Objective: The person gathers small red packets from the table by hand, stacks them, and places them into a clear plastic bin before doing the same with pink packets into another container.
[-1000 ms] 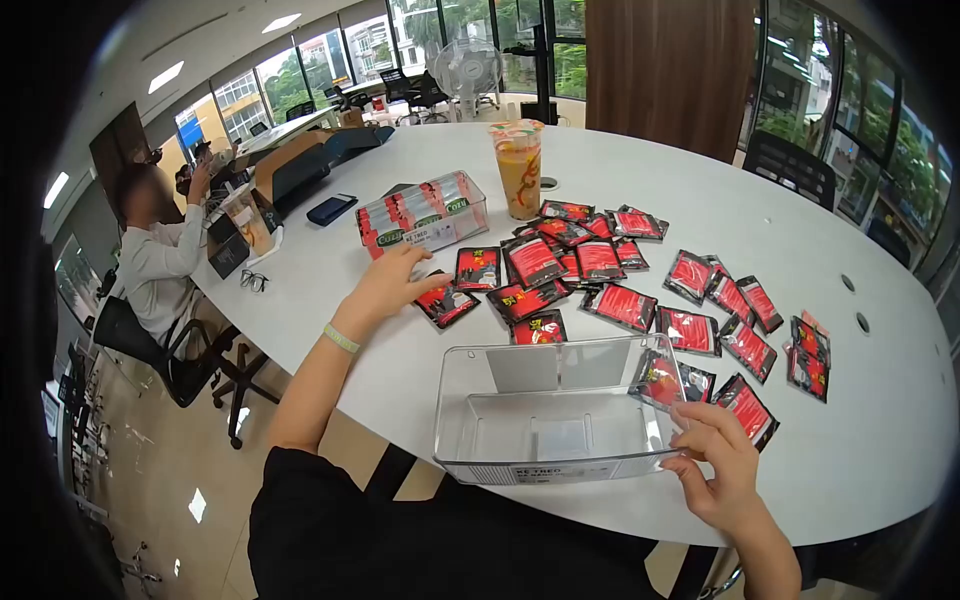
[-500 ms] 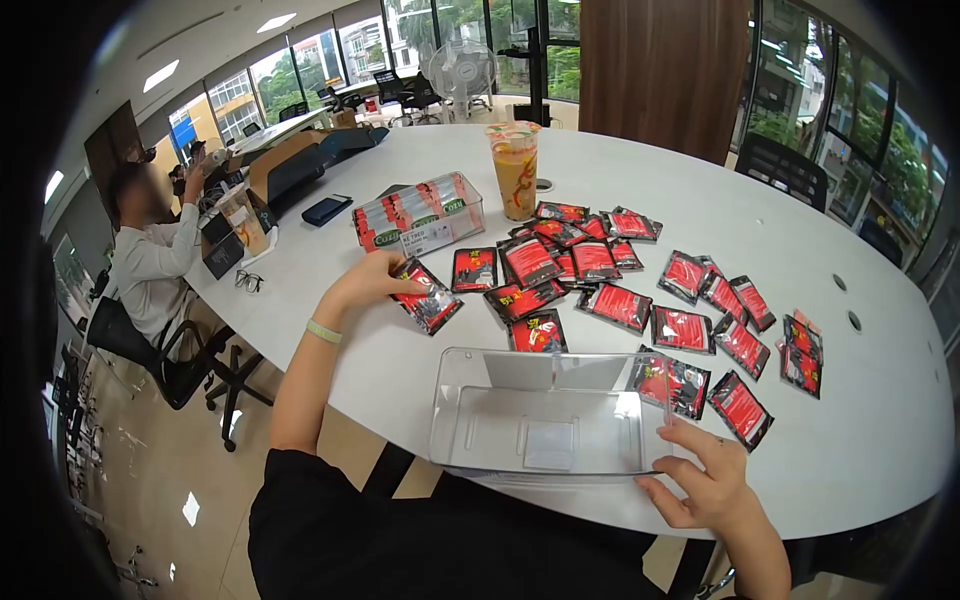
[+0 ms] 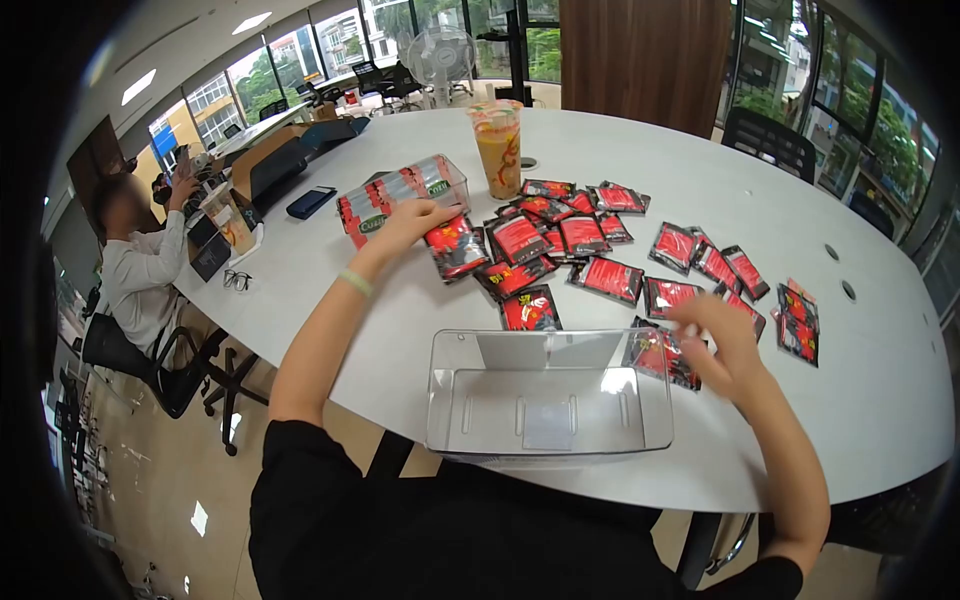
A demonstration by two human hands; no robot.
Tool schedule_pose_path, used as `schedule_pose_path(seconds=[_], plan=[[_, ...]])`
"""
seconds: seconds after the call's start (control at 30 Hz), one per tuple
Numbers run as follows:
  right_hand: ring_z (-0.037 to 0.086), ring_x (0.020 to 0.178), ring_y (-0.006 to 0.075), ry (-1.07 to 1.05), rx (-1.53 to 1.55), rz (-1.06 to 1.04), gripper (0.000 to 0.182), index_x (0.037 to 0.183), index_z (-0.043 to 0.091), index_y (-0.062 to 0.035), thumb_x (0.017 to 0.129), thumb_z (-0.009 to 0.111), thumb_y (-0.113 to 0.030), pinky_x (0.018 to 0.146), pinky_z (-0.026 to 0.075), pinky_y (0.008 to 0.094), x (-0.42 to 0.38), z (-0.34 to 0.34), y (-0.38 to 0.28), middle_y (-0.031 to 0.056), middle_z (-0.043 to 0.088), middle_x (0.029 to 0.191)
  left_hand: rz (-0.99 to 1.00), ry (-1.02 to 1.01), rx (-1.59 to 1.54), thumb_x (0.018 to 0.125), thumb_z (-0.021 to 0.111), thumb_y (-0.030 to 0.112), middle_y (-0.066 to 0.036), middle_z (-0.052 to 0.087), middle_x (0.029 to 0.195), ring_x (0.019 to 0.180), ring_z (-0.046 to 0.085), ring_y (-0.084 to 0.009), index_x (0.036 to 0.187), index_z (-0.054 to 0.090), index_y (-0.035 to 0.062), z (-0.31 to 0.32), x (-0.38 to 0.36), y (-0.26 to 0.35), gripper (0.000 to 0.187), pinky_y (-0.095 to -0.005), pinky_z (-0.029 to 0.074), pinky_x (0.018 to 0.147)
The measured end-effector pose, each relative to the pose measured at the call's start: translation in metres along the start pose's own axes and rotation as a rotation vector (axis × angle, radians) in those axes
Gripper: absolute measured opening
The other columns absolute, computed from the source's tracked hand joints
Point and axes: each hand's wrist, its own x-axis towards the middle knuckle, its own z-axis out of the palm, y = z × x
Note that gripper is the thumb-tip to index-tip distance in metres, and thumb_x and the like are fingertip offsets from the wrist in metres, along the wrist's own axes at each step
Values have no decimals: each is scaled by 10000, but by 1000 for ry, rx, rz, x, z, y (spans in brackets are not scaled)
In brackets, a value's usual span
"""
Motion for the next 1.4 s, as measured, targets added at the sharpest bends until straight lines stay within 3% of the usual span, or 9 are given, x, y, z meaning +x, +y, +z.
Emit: schedule_pose_path(seconds=[0.13, 0.23, 0.47, 0.67, 0.9, 1.1, 1.17, 1.2, 1.4], plan=[[571, 635, 241, -47, -125, 101, 183, 805, 615, -17, 795, 598, -200, 563, 447, 320, 46, 36, 29, 109, 586, 718, 288, 48, 364, 757, 609, 498, -160, 534, 766, 686, 502, -263, 669, 566, -38, 43, 17, -28, 545, -358, 401, 625], [588, 702, 254, -113, -298, -10, 281, 830, 619, -27, 781, 625, -304, 598, 462, 345, 70, 65, 42, 106, 588, 778, 147, 6, 395, 736, 616, 526, -199, 517, 894, 822, 521, -322, 730, 574, -32, 41, 6, -8, 560, -370, 417, 719], [446, 1138, 304, -228, -233, -352, 527, 1167, 521, -50, 810, 549, -437, 945, 354, 402, 111, 121, 39, 159, 484, 1219, 72, 92, 254, 666, 706, 484, -162, 596, 810, 778, 574, -288, 781, 555, -7, 49, -1, -1, 527, -362, 447, 695], [398, 1180, 310, -309, -266, -279, 552, 1160, 531, -35, 838, 480, -481, 946, 328, 433, 99, 141, 44, 167, 471, 1241, -63, 135, 534, 644, 602, 674, -220, 593, 820, 867, 564, -340, 911, 591, -25, 48, -9, -1, 749, -403, 455, 719], [431, 1132, 289, -227, -295, -220, 508, 1052, 588, -19, 821, 512, -464, 921, 340, 424, 95, 139, 41, 161, 504, 1189, -148, -38, 688, 547, 592, 766, -164, 541, 562, 731, 547, -258, 413, 524, 12, 31, -20, 10, 769, -339, 442, 624], [413, 1158, 299, -208, -272, -225, 522, 1038, 594, -11, 815, 516, -476, 950, 313, 437, 95, 141, 44, 172, 491, 1205, -282, -94, 294, 610, 732, 548, -87, 610, 657, 578, 555, -109, 657, 605, -8, 30, -22, 22, 572, -234, 446, 552], [403, 1169, 311, -138, -335, -310, 525, 1021, 603, -5, 811, 522, -480, 965, 298, 440, 94, 143, 45, 188, 460, 1235, -206, -98, -638, 708, 725, 361, -106, 631, 849, 687, 615, -143, 882, 585, -68, 39, -23, 19, 484, -259, 495, 622], [403, 1169, 311, -140, -333, -312, 525, 1021, 603, -5, 811, 522, -480, 965, 298, 440, 95, 142, 44, 188, 460, 1235, -211, -104, -725, 761, 692, 173, -98, 628, 897, 770, 616, -118, 1019, 530, -61, 38, -26, 29, 383, -231, 495, 678], [408, 1153, 336, -134, -179, -294, 433, 907, 608, -4, 794, 588, -422, 946, 319, 434, 95, 132, 35, 217, 386, 1282, -135, -36, -929, 801, 649, 201, -79, 631, 894, 778, 617, -110, 995, 544, 0, 51, -29, 38, 299, -227, 492, 708]])
